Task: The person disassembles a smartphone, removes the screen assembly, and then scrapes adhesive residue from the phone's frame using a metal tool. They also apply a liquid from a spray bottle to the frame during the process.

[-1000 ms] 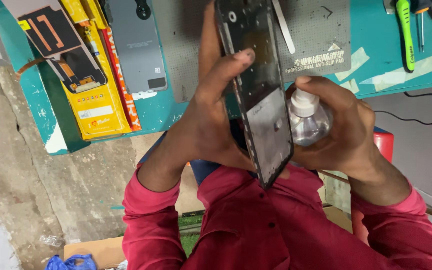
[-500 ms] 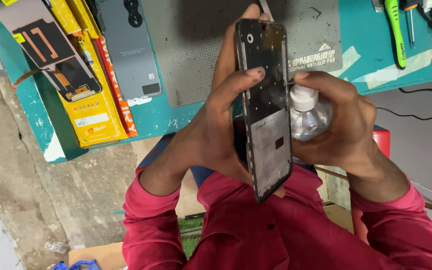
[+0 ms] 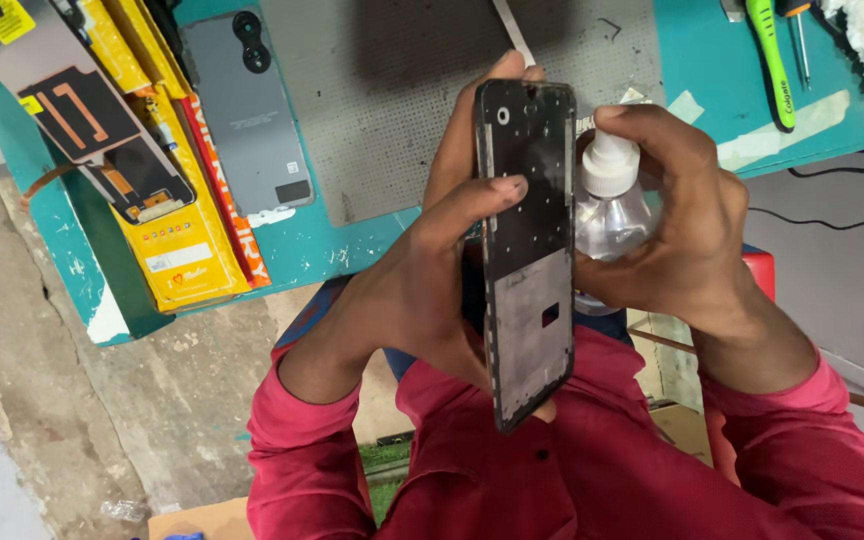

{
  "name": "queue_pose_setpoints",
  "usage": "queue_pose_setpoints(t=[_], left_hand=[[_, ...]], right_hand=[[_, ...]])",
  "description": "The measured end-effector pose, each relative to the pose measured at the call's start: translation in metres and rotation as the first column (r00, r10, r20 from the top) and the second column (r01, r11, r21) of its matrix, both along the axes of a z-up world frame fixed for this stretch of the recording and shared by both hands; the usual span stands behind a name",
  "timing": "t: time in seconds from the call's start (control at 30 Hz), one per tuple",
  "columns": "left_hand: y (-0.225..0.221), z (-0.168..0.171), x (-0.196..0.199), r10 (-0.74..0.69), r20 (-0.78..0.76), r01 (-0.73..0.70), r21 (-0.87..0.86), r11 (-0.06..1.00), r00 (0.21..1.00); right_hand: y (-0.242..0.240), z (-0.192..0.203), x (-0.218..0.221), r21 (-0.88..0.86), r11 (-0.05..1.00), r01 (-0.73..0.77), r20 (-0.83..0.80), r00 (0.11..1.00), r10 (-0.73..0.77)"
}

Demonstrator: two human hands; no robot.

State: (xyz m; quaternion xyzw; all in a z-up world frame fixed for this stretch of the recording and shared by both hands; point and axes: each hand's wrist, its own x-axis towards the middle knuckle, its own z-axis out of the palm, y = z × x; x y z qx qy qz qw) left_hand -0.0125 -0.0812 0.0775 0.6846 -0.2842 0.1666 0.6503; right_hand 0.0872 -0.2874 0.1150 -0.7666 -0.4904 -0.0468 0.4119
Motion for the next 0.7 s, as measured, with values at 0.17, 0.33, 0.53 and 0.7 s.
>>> queue_pose_setpoints(t=[0.17,0.33,0.53,0.7], left_hand=[[-0.004,0.000,-0.002,-0.016,-0.037,0.016,0.005,1.000,0.999],[-0.007,0.001,-0.006,-0.015,-0.018,0.016,0.015,1.000,1.000],[-0.010,0.003,-0.003,-0.009,0.015,0.008,0.013,1.000,1.000],[-0.007,0.004,-0.006,-0.009,-0.002,0.009,0.027,1.000,1.000]], right_hand=[[-0.002,-0.002,0.003,0.012,1.000,0.017,0.003,1.000,-0.017],[-0.004,-0.005,0.006,0.022,0.999,0.036,-0.015,0.999,-0.036],[-0.010,-0.013,0.003,0.002,0.998,0.067,-0.087,0.994,-0.067],[-0.008,-0.011,0.006,0.013,0.999,0.042,-0.058,0.997,-0.041]])
